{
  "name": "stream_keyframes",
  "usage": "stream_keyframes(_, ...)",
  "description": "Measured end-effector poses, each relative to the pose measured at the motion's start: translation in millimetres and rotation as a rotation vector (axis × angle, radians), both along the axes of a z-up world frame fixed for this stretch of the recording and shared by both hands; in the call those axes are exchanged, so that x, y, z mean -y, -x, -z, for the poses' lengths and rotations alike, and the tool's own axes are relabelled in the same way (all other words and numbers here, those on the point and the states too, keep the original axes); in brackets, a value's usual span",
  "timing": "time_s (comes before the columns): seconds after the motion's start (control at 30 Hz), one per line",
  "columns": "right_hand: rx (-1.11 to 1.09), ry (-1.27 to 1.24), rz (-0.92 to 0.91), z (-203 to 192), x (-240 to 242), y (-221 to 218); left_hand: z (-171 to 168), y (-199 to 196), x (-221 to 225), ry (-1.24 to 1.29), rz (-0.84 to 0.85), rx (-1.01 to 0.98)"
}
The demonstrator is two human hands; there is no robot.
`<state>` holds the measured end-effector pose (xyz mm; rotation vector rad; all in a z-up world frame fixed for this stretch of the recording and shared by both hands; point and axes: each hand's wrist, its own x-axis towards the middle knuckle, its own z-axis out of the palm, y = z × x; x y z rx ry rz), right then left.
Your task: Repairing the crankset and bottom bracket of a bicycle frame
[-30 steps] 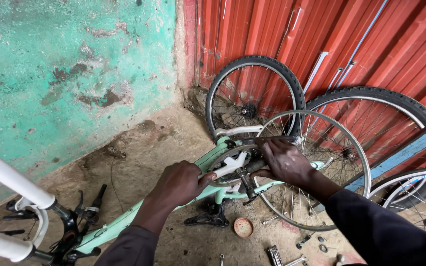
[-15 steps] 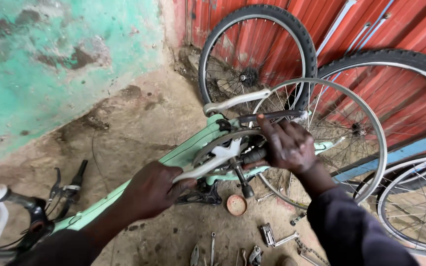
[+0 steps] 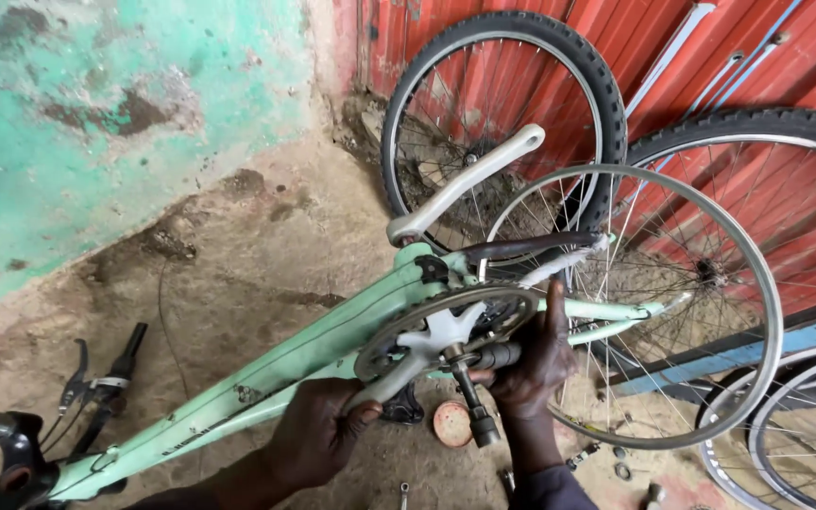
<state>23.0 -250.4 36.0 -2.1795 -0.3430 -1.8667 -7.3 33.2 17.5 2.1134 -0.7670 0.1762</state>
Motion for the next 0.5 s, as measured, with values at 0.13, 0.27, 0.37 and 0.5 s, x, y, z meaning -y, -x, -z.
stream_keyframes(0.13,-0.191,-0.313,0.088,21.1,-16.5,9.0,10.0,1.6,19.0,0.176,0.043,-0.003)
stream_keyframes(0.27,-0.236,-0.93,-0.275,79.6,-15.7,-9.4,40.9,-2.8,42.2,0.267,0.01,0.043)
stream_keyframes(0.37,-0.203,-0.88,-0.312,26.5,-50.9,6.7,71.8,-5.2,61.3,0.352,-0.059,0.071)
stream_keyframes(0.5,-0.15,-1.001,-0.354,26.5,-70.0,4.6,155.0,-14.2,83.1,0.364,-0.137,0.298)
